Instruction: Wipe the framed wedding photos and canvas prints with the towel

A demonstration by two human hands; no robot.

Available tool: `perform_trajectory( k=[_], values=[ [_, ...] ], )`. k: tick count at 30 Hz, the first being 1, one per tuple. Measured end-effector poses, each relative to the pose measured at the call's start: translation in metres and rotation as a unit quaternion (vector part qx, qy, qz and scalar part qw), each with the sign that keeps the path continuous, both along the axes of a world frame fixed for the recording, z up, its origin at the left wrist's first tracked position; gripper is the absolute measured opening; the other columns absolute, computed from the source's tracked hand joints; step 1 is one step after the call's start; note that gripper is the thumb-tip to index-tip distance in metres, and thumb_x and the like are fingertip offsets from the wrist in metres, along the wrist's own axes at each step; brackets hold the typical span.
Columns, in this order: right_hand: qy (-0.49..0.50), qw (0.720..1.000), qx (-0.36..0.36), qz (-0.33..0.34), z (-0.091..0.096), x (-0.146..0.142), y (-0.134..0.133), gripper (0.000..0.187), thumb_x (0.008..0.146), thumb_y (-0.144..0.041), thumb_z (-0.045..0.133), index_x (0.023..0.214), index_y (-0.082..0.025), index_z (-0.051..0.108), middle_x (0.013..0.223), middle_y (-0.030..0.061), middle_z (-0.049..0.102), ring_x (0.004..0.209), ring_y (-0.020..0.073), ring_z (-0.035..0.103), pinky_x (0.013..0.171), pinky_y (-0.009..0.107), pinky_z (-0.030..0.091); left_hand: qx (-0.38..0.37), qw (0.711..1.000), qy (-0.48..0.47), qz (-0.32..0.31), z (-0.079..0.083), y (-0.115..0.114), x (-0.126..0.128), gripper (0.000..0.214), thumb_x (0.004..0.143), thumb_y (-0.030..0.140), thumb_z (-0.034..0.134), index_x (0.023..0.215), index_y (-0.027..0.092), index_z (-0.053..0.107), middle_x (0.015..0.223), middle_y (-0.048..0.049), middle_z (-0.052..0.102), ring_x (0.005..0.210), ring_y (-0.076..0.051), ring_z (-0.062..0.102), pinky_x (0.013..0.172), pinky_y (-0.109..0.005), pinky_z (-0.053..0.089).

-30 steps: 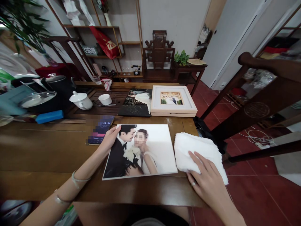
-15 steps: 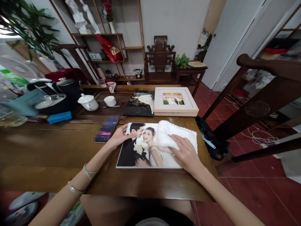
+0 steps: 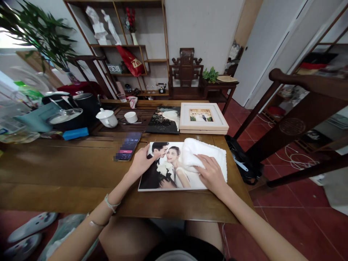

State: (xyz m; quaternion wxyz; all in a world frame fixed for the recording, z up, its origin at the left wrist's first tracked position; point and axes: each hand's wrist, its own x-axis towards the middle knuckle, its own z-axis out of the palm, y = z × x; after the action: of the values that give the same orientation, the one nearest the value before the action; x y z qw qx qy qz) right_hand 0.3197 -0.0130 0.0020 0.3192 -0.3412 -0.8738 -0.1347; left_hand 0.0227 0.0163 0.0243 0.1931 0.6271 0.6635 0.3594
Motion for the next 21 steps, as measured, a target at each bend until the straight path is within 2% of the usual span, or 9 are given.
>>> perform_trajectory(
  k=[2,5,7,10,15,21],
  values=[
    [0.005,1.000,0.002,-0.002,0.000,-0.001,-0.001,0.040,0.067,0.006,0.045,0.091,-0.017,0.067,0.115,0.0149,0.063,0.109,0.0310,0.055,0.078,0.044,0.049,0.001,1.000,0.028,0.008,-0.003,-0.004,-0.002,0.049,0.072,0.045,0.070,0.111,0.015,0.062,0.092,-0.0128,0.063,0.098,-0.032,0.058,0.087,-0.039,0.044],
    [0.009,1.000,0.008,-0.004,-0.001,0.000,-0.001,0.038,0.066,0.006,0.047,0.090,-0.016,0.068,0.115,0.0158,0.063,0.108,0.0318,0.056,0.078,0.044,0.049,0.000,0.999,0.033,-0.030,-0.011,-0.011,-0.009,0.052,0.074,0.046,0.068,0.115,0.016,0.061,0.097,-0.0128,0.063,0.103,-0.031,0.057,0.089,-0.040,0.046],
    [0.016,1.000,0.013,0.002,-0.002,0.000,0.000,0.037,0.066,0.005,0.047,0.089,-0.015,0.068,0.115,0.0167,0.063,0.107,0.0323,0.056,0.078,0.045,0.049,0.006,0.998,0.021,-0.052,-0.017,-0.017,-0.013,0.059,0.073,0.045,0.069,0.122,0.015,0.057,0.114,-0.0151,0.060,0.111,-0.031,0.055,0.093,-0.041,0.046],
    [0.022,1.000,0.014,0.013,-0.003,0.001,0.001,0.037,0.066,0.005,0.047,0.089,-0.015,0.068,0.114,0.0173,0.064,0.106,0.0326,0.056,0.076,0.044,0.048,0.023,0.999,0.027,-0.041,-0.027,-0.028,-0.013,0.069,0.073,0.046,0.070,0.129,0.012,0.050,0.138,-0.0201,0.043,0.124,-0.033,0.048,0.100,-0.045,0.043],
    [0.018,1.000,0.004,0.008,-0.004,0.002,0.002,0.037,0.066,0.005,0.048,0.089,-0.015,0.069,0.116,0.0178,0.063,0.108,0.0332,0.055,0.078,0.044,0.047,0.090,0.993,0.073,-0.031,-0.035,-0.037,0.000,0.053,0.082,0.036,0.063,0.129,0.014,0.050,0.134,-0.0172,0.048,0.128,-0.032,0.045,0.109,-0.048,0.035],
    [-0.002,1.000,-0.001,-0.001,-0.002,0.003,0.001,0.038,0.067,0.004,0.047,0.091,-0.016,0.068,0.116,0.0174,0.062,0.108,0.0324,0.054,0.078,0.043,0.046,0.103,0.991,0.080,-0.008,-0.035,-0.036,0.011,0.043,0.086,0.034,0.060,0.123,0.014,0.056,0.130,-0.0170,0.052,0.124,-0.031,0.048,0.109,-0.047,0.037]
  ],
)
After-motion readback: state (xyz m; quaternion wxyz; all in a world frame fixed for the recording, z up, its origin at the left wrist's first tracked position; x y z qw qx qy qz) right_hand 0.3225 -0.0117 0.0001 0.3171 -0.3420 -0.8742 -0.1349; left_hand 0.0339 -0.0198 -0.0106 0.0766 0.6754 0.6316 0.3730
